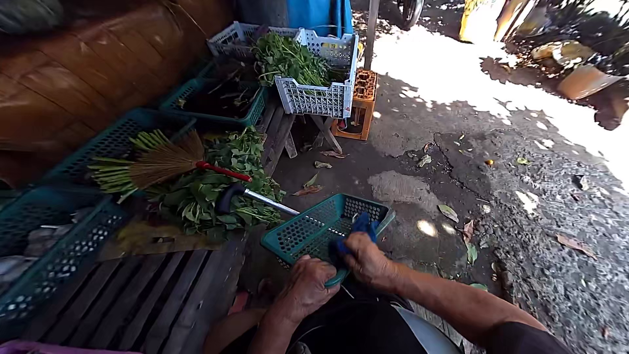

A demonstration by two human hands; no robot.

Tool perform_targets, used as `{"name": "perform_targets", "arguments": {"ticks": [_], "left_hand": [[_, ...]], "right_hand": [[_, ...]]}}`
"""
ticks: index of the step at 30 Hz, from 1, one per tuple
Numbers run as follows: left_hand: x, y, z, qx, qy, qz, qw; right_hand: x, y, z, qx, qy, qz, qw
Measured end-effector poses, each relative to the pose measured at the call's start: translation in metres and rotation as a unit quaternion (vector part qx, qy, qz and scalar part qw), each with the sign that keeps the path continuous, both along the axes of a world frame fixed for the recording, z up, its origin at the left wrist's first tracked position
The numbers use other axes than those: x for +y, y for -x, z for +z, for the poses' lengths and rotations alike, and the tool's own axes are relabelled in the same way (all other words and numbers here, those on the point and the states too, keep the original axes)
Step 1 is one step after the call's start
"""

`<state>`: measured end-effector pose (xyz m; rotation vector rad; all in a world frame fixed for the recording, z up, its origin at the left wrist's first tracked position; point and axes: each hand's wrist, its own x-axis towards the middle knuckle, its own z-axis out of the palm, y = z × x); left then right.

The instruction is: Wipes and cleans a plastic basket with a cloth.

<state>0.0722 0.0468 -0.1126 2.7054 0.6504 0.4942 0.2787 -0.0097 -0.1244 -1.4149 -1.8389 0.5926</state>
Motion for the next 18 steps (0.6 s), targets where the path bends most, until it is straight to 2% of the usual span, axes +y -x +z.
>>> {"name": "perform_targets", "arguments": {"ticks": [2, 4, 6, 8, 9, 13, 15, 18], "left_hand": [[-0.003, 0.000, 0.000, -0.016, 0.012, 0.025, 0.999], [-0.003, 0.003, -0.006, -0.016, 0.010, 0.033, 0.999], [-0.004, 0.007, -0.012, -0.011, 0.007, 0.025, 1.000], [-0.004, 0.010, -0.015, -0.017, -0.002, 0.021, 1.000], [-0.003, 0.011, -0.016, -0.019, -0.006, 0.020, 1.000], [0.000, 0.010, -0.015, -0.025, 0.005, 0.021, 0.999], [0.003, 0.013, -0.015, -0.032, 0.008, 0.027, 0.999], [0.002, 0.010, -0.010, -0.024, 0.004, 0.028, 0.999]], "right_hand": [[-0.005, 0.019, 0.002, -0.010, -0.104, 0.048, 0.993], [0.003, 0.008, -0.016, -0.038, -0.144, 0.055, 0.987], [0.018, -0.021, -0.035, -0.073, -0.074, 0.012, 0.994], [0.036, -0.054, -0.047, -0.085, 0.075, -0.052, 0.992], [0.044, -0.068, -0.054, -0.079, 0.120, -0.078, 0.987], [0.057, -0.086, -0.059, -0.037, 0.166, -0.138, 0.976], [0.052, -0.073, -0.052, -0.041, 0.137, -0.144, 0.979], [0.023, -0.026, -0.025, -0.039, 0.023, -0.061, 0.997]]}}
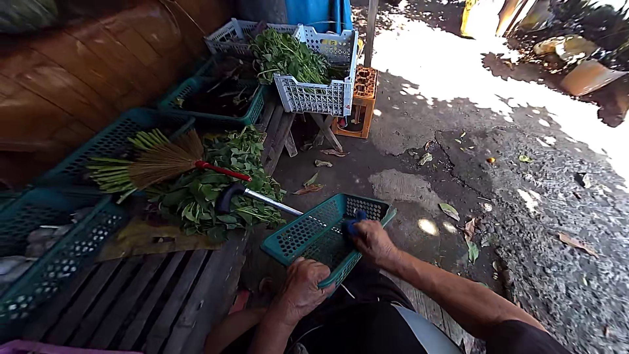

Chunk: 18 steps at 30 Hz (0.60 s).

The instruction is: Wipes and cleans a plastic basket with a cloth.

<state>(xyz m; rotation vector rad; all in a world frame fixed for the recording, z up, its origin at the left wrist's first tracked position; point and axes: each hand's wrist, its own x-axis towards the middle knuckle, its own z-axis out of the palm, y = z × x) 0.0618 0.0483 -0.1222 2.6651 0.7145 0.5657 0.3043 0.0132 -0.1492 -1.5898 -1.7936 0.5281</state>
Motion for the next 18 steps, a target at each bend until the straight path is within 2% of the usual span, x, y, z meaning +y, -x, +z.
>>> {"name": "perform_targets", "arguments": {"ticks": [2, 4, 5, 7, 10, 12, 15, 18], "left_hand": [[-0.004, -0.006, 0.000, -0.006, -0.004, 0.002, 1.000], [-0.007, -0.007, -0.001, -0.017, -0.009, 0.012, 1.000], [-0.008, -0.005, -0.003, -0.014, -0.007, 0.012, 1.000], [-0.011, -0.001, -0.007, -0.003, -0.002, 0.005, 1.000], [-0.011, 0.005, -0.009, 0.002, -0.006, 0.006, 1.000], [-0.010, 0.006, -0.007, 0.006, -0.004, 0.003, 1.000], [-0.005, 0.005, -0.004, 0.001, 0.005, 0.005, 1.000], [-0.001, 0.000, 0.000, 0.001, 0.008, 0.003, 1.000]], "right_hand": [[-0.020, 0.031, 0.016, -0.006, -0.087, 0.077, 0.993], [-0.024, 0.039, 0.013, -0.013, -0.171, 0.118, 0.978], [-0.021, 0.034, 0.008, -0.018, -0.181, 0.129, 0.975], [-0.011, 0.012, -0.003, -0.037, -0.111, 0.116, 0.986], [0.020, -0.035, -0.022, -0.030, 0.076, -0.007, 0.997], [0.035, -0.058, -0.035, -0.010, 0.137, -0.072, 0.988], [0.035, -0.060, -0.036, -0.011, 0.118, -0.097, 0.988], [0.009, -0.017, -0.003, -0.036, 0.023, -0.011, 0.999]]}}
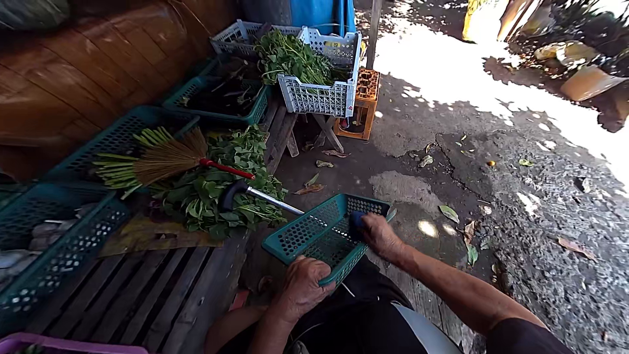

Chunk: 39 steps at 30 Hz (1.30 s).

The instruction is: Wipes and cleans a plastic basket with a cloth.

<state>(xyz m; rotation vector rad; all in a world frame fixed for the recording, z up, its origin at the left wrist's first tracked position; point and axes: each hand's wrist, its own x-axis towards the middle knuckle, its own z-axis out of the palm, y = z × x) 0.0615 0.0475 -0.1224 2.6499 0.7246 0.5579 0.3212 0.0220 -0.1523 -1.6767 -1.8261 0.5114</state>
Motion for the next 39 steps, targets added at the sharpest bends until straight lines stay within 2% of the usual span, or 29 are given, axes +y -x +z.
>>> {"name": "perform_targets", "arguments": {"ticks": [2, 4, 6, 8, 11, 14, 16, 17, 19, 21, 23, 25, 27, 29, 31, 33, 36, 39], "left_hand": [[-0.002, -0.008, 0.002, 0.005, 0.002, 0.001, 1.000], [-0.003, -0.009, -0.001, -0.010, -0.006, 0.018, 1.000], [-0.006, -0.005, -0.005, -0.009, -0.001, 0.024, 1.000], [-0.010, 0.000, -0.008, 0.008, 0.013, 0.019, 1.000], [-0.012, 0.002, -0.005, 0.021, 0.020, 0.014, 0.999], [-0.012, 0.000, 0.001, 0.040, 0.023, 0.004, 0.999], [-0.014, -0.002, 0.005, 0.052, 0.023, -0.008, 0.998], [-0.015, -0.003, 0.006, 0.058, 0.022, -0.011, 0.998], [-0.015, -0.002, 0.007, 0.062, 0.025, -0.010, 0.998], [-0.016, -0.002, 0.007, 0.064, 0.032, 0.001, 0.997], [-0.017, -0.003, 0.007, 0.070, 0.044, 0.009, 0.997], [-0.017, -0.005, 0.007, 0.074, 0.068, 0.020, 0.995], [-0.018, -0.007, 0.007, 0.073, 0.094, 0.030, 0.992], [-0.017, -0.009, 0.004, 0.065, 0.095, 0.031, 0.993], [-0.017, -0.013, 0.003, 0.066, 0.086, 0.015, 0.994], [-0.019, -0.017, 0.004, 0.073, 0.058, -0.015, 0.996], [-0.024, -0.021, 0.012, 0.100, 0.010, -0.039, 0.994], [-0.028, -0.025, 0.012, 0.108, -0.023, -0.046, 0.993]], "right_hand": [[-0.021, 0.038, 0.017, 0.008, -0.097, 0.082, 0.992], [-0.025, 0.057, 0.017, 0.020, -0.180, 0.125, 0.976], [-0.021, 0.050, 0.006, 0.018, -0.195, 0.145, 0.970], [-0.012, 0.033, -0.007, -0.005, -0.163, 0.137, 0.977], [0.007, -0.002, -0.016, -0.036, -0.029, 0.054, 0.997], [0.030, -0.040, -0.023, -0.076, 0.096, -0.007, 0.992], [0.040, -0.062, -0.024, -0.077, 0.140, -0.055, 0.986], [0.043, -0.068, -0.022, -0.054, 0.131, -0.079, 0.987], [0.044, -0.070, -0.006, 0.059, 0.047, -0.148, 0.986], [0.046, -0.069, 0.027, 0.171, -0.044, -0.237, 0.955], [0.050, -0.082, 0.052, 0.206, -0.121, -0.303, 0.923], [0.056, -0.109, 0.064, 0.194, -0.169, -0.359, 0.897], [0.054, -0.134, 0.067, 0.165, -0.117, -0.403, 0.893], [0.043, -0.143, 0.059, 0.135, 0.022, -0.379, 0.915], [0.033, -0.123, 0.043, 0.126, 0.153, -0.315, 0.928], [0.028, -0.089, 0.014, 0.150, 0.239, -0.253, 0.925], [0.032, -0.049, -0.033, 0.239, 0.277, -0.235, 0.901], [0.040, -0.036, -0.042, 0.307, 0.237, -0.285, 0.877]]}}
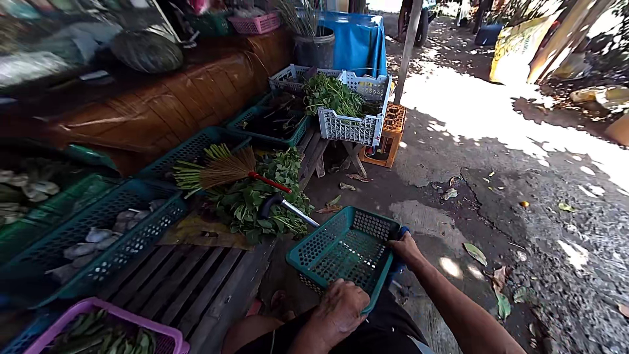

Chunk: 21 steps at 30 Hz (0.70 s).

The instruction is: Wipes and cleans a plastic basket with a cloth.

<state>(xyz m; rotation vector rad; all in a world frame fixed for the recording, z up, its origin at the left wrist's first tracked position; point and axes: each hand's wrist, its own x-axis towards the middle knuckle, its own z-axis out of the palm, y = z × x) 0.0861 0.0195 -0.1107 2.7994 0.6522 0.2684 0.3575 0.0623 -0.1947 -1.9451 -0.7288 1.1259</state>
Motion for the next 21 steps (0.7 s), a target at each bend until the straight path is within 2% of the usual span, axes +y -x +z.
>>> {"name": "perform_targets", "arguments": {"ticks": [3, 5, 7, 9, 13, 16, 18, 21], "left_hand": [[0.000, -0.001, -0.014, -0.037, -0.017, -0.020, 0.999], [0.001, 0.001, -0.022, -0.053, 0.020, -0.030, 0.998], [0.003, 0.004, -0.021, -0.068, 0.057, -0.008, 0.996], [0.007, 0.007, -0.022, -0.158, 0.058, 0.043, 0.985], [0.021, 0.017, -0.011, -0.334, 0.018, 0.221, 0.916], [0.042, 0.034, 0.016, -0.395, 0.028, 0.328, 0.858], [0.059, 0.046, 0.033, -0.419, 0.078, 0.367, 0.827], [0.077, 0.060, 0.051, -0.459, 0.118, 0.346, 0.810]], "right_hand": [[0.006, -0.004, 0.015, 0.014, -0.099, -0.061, 0.993], [0.012, -0.010, 0.037, 0.030, -0.177, -0.100, 0.979], [0.018, -0.018, 0.067, 0.049, -0.239, -0.120, 0.962], [0.023, -0.028, 0.095, 0.059, -0.298, -0.113, 0.946], [0.030, -0.044, 0.139, 0.072, -0.400, -0.052, 0.912], [0.030, -0.045, 0.162, 0.069, -0.457, -0.005, 0.887], [0.027, -0.039, 0.171, 0.076, -0.490, 0.028, 0.868], [0.016, -0.026, 0.179, 0.082, -0.505, 0.080, 0.855]]}}
